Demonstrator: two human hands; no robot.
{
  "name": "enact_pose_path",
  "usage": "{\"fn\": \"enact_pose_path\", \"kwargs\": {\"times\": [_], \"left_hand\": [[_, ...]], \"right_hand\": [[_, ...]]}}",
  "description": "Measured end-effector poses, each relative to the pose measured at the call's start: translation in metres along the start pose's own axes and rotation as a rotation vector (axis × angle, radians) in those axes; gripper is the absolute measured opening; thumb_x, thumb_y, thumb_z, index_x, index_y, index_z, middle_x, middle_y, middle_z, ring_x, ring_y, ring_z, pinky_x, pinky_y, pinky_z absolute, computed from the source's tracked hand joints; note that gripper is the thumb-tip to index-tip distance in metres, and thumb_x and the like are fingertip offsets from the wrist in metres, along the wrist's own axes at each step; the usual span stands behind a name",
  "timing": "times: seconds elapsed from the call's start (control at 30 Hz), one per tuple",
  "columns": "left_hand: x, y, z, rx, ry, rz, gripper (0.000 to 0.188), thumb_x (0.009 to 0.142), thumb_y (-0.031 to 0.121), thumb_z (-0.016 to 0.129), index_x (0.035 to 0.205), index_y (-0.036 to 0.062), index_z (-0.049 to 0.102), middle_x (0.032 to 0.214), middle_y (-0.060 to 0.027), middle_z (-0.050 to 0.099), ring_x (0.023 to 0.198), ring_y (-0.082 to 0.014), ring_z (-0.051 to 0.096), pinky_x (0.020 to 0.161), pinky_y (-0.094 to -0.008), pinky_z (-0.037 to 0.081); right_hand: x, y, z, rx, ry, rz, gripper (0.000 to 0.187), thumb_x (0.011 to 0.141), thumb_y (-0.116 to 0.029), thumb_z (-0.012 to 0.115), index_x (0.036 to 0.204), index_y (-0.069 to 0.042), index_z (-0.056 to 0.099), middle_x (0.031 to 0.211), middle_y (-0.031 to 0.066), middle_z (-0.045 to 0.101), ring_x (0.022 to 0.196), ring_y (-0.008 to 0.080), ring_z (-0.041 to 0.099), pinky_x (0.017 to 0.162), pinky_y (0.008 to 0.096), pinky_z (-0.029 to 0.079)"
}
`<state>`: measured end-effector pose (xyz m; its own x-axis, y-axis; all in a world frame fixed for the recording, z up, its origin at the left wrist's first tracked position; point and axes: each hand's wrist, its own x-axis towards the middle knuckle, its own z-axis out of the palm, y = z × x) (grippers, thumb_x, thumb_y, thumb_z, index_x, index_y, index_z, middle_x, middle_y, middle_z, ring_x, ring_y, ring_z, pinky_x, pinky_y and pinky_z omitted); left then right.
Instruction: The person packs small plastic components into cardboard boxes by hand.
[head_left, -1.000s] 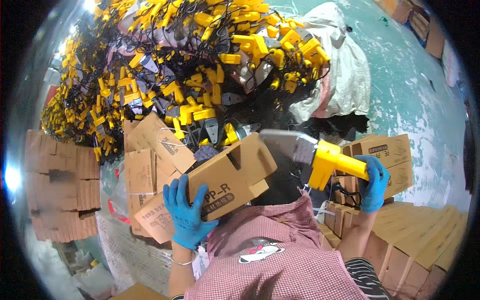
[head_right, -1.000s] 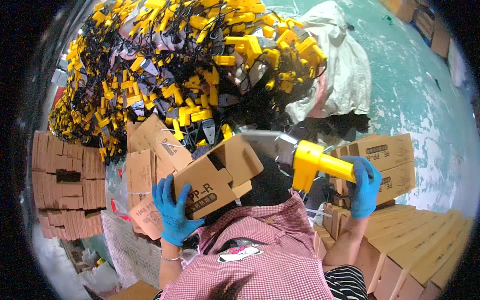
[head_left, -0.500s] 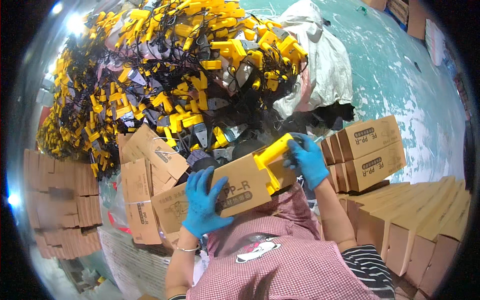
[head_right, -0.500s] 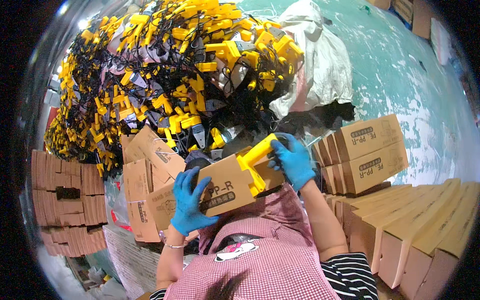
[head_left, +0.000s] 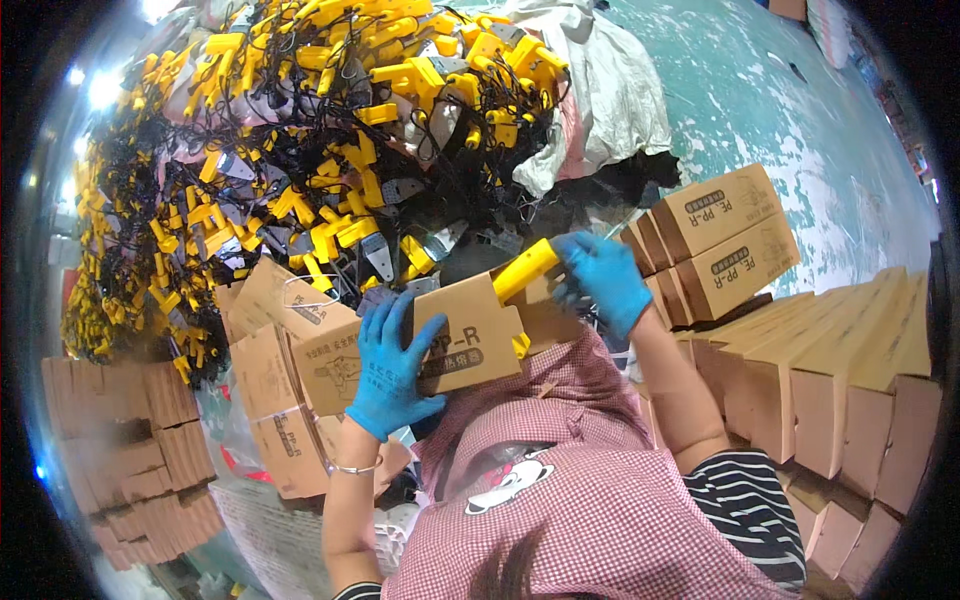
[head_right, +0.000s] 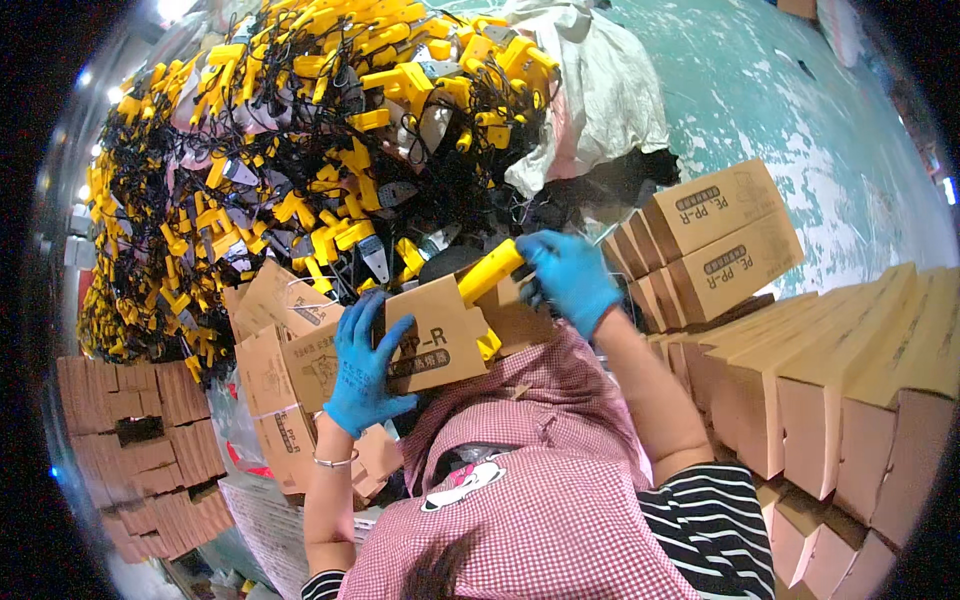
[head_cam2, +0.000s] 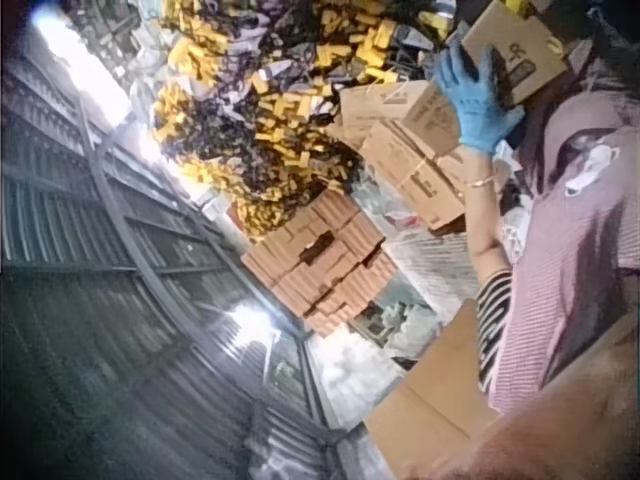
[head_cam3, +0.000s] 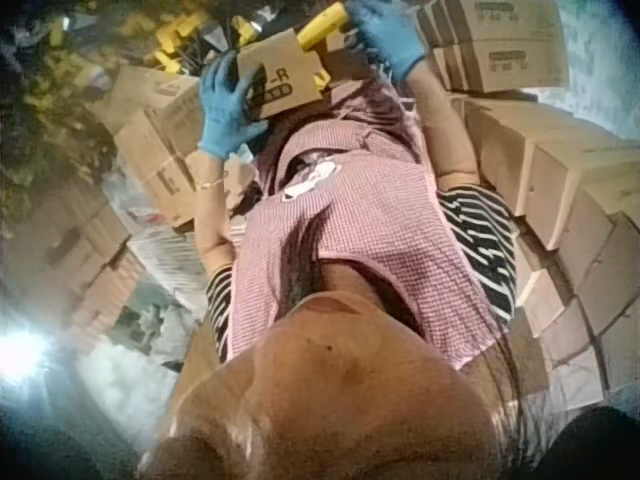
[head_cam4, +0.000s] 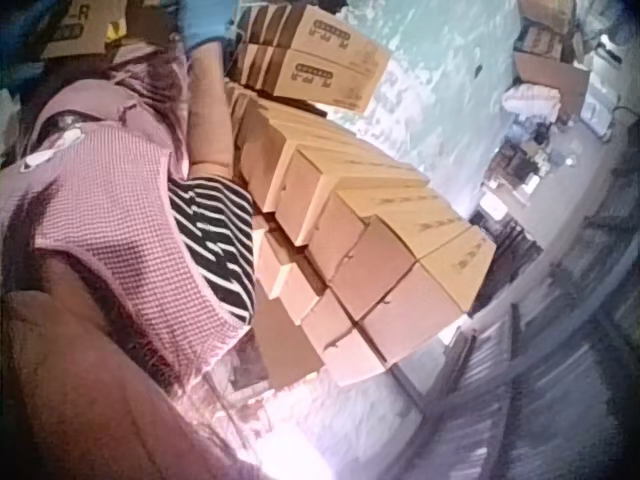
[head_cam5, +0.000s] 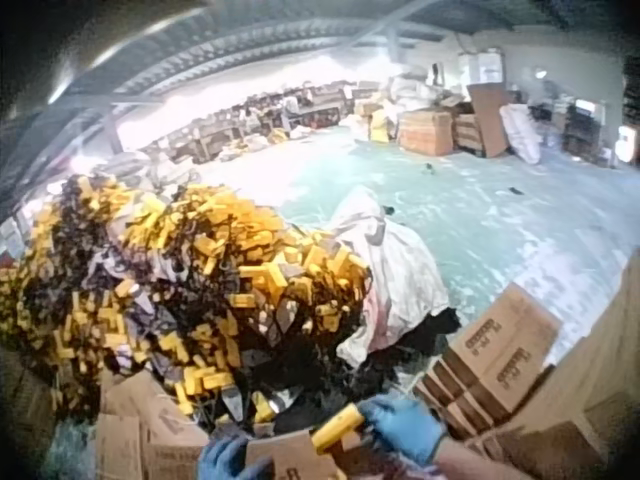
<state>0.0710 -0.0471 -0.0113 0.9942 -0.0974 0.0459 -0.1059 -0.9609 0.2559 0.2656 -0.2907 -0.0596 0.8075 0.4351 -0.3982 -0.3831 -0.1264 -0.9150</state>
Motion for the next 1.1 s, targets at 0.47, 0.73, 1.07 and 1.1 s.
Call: {"fn": "enact_pose_path", "kwargs": {"times": [0.47, 0.73, 1.07, 1.1], "left_hand": [[0.052, 0.086, 0.039, 0.397, 0.053, 0.248, 0.038, 0.077, 0.030, 0.074, 0.109, 0.0167, 0.059, 0.096, -0.0037, 0.056, 0.088, -0.0211, 0.058, 0.074, -0.0398, 0.045], [0.074, 0.104, 0.057, 0.403, -0.131, 0.081, 0.029, 0.081, 0.030, 0.072, 0.103, 0.0127, 0.063, 0.097, -0.0053, 0.059, 0.092, -0.0205, 0.060, 0.077, -0.0394, 0.045], [0.074, 0.083, 0.050, 0.422, -0.030, 0.486, 0.016, 0.079, 0.020, 0.065, 0.094, 0.0160, 0.066, 0.094, -0.0040, 0.052, 0.091, -0.0213, 0.053, 0.080, -0.0392, 0.043], [0.074, 0.082, 0.048, 0.358, -0.030, 0.449, 0.020, 0.079, 0.020, 0.064, 0.098, 0.0164, 0.065, 0.094, -0.0045, 0.051, 0.091, -0.0213, 0.053, 0.080, -0.0397, 0.043]], "right_hand": [[0.037, -0.016, -0.076, 0.008, 0.050, -0.022, 0.037, 0.099, -0.042, 0.061, 0.100, -0.005, 0.066, 0.071, 0.0049, 0.065, 0.052, 0.0109, 0.059, 0.047, 0.0223, 0.046], [0.031, -0.017, -0.097, 0.120, 0.073, -0.113, 0.046, 0.099, -0.044, 0.060, 0.111, 0.001, 0.064, 0.084, 0.0091, 0.069, 0.062, 0.0159, 0.067, 0.056, 0.0265, 0.053], [0.031, 0.023, -0.100, 0.304, 0.075, 0.032, 0.042, 0.100, -0.037, 0.060, 0.118, 0.000, 0.064, 0.092, 0.0122, 0.071, 0.071, 0.0204, 0.071, 0.064, 0.0320, 0.058], [0.029, 0.024, -0.099, 0.316, 0.089, 0.045, 0.042, 0.100, -0.037, 0.060, 0.118, 0.000, 0.064, 0.092, 0.0122, 0.071, 0.071, 0.0204, 0.071, 0.064, 0.0320, 0.058]]}}
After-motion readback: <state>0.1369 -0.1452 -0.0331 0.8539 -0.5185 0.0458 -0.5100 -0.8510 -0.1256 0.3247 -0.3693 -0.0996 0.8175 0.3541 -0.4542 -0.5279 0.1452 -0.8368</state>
